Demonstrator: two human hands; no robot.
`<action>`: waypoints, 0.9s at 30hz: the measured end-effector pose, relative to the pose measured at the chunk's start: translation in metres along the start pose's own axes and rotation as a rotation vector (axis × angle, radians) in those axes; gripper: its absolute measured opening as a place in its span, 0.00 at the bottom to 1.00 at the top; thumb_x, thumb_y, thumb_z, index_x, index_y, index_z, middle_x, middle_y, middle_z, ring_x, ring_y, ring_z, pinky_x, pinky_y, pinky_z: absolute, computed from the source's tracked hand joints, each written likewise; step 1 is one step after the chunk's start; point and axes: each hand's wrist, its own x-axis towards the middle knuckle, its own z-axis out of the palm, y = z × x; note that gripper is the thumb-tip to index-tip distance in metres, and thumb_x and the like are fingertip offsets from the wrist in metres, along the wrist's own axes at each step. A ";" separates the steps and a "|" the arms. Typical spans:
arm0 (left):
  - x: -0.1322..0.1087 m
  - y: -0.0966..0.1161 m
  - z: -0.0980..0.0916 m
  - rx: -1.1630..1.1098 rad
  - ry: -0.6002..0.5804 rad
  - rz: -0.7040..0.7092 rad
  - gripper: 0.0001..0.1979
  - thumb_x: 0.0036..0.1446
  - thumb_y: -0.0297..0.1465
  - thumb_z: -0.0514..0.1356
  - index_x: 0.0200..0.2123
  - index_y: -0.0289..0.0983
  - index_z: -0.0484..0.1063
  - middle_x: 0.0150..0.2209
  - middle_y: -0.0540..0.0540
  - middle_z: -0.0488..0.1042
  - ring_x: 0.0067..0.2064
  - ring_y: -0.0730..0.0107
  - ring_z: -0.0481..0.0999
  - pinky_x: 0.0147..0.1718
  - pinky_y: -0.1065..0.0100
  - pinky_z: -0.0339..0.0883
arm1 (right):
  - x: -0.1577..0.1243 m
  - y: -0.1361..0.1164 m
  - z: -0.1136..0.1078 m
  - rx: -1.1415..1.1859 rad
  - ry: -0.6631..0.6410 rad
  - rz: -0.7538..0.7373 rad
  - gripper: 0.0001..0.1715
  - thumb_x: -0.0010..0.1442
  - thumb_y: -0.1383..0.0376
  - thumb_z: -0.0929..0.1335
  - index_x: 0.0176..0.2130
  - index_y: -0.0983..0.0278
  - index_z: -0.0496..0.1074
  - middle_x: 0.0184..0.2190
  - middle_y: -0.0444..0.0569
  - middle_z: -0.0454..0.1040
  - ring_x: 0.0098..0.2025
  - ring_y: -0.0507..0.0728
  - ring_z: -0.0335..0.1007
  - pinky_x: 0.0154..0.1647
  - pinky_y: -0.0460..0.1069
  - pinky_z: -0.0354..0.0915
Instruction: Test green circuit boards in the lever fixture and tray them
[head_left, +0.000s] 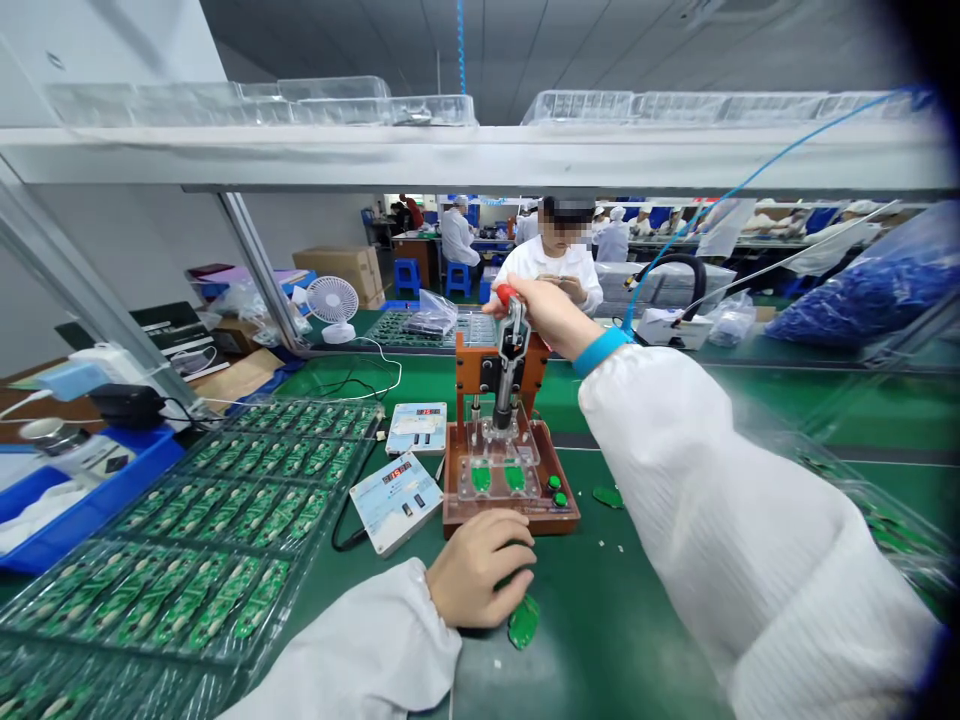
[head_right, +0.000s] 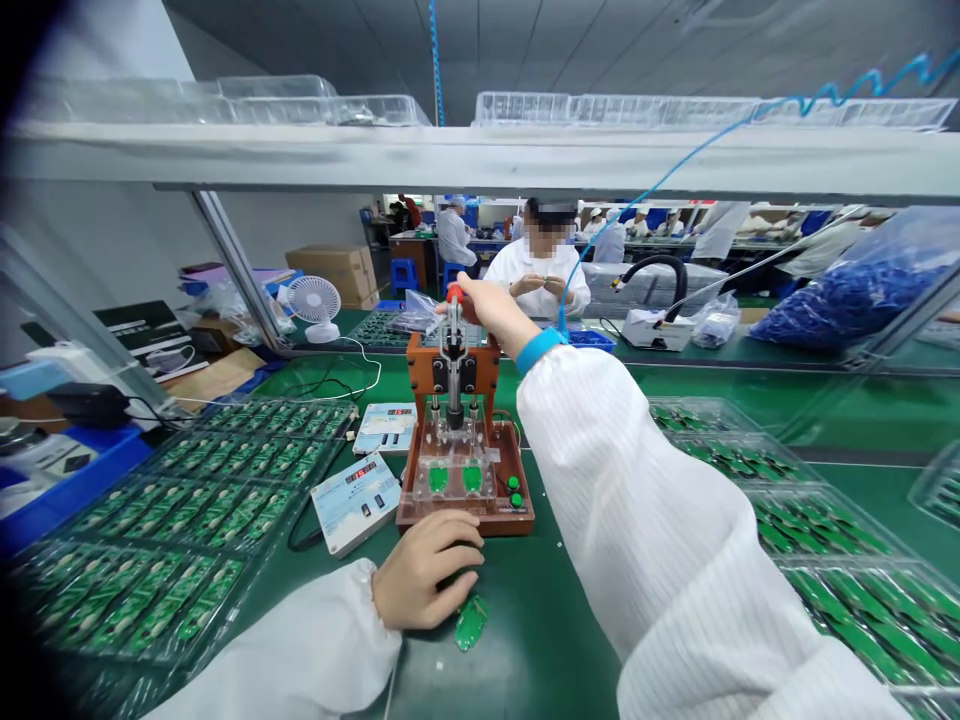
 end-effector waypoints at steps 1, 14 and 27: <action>-0.001 0.000 0.000 -0.004 -0.001 -0.008 0.05 0.61 0.25 0.59 0.41 0.35 0.73 0.41 0.41 0.78 0.52 0.56 0.76 0.51 0.57 0.74 | 0.001 -0.008 0.002 0.029 -0.019 0.001 0.22 0.75 0.59 0.59 0.42 0.69 0.76 0.34 0.53 0.81 0.34 0.56 0.77 0.41 0.52 0.74; -0.001 -0.004 0.006 -0.058 -0.033 -0.022 0.05 0.62 0.26 0.59 0.40 0.33 0.74 0.40 0.39 0.77 0.53 0.56 0.76 0.55 0.58 0.74 | -0.156 -0.033 0.015 -0.235 0.187 -0.693 0.23 0.74 0.71 0.62 0.64 0.60 0.68 0.53 0.49 0.77 0.55 0.57 0.73 0.61 0.55 0.68; -0.001 -0.004 0.010 -0.073 0.006 -0.051 0.05 0.62 0.26 0.59 0.38 0.34 0.75 0.38 0.41 0.78 0.50 0.58 0.77 0.51 0.60 0.75 | -0.181 0.022 0.028 -0.100 0.107 -0.659 0.23 0.70 0.78 0.64 0.57 0.57 0.73 0.58 0.46 0.74 0.65 0.58 0.66 0.69 0.55 0.63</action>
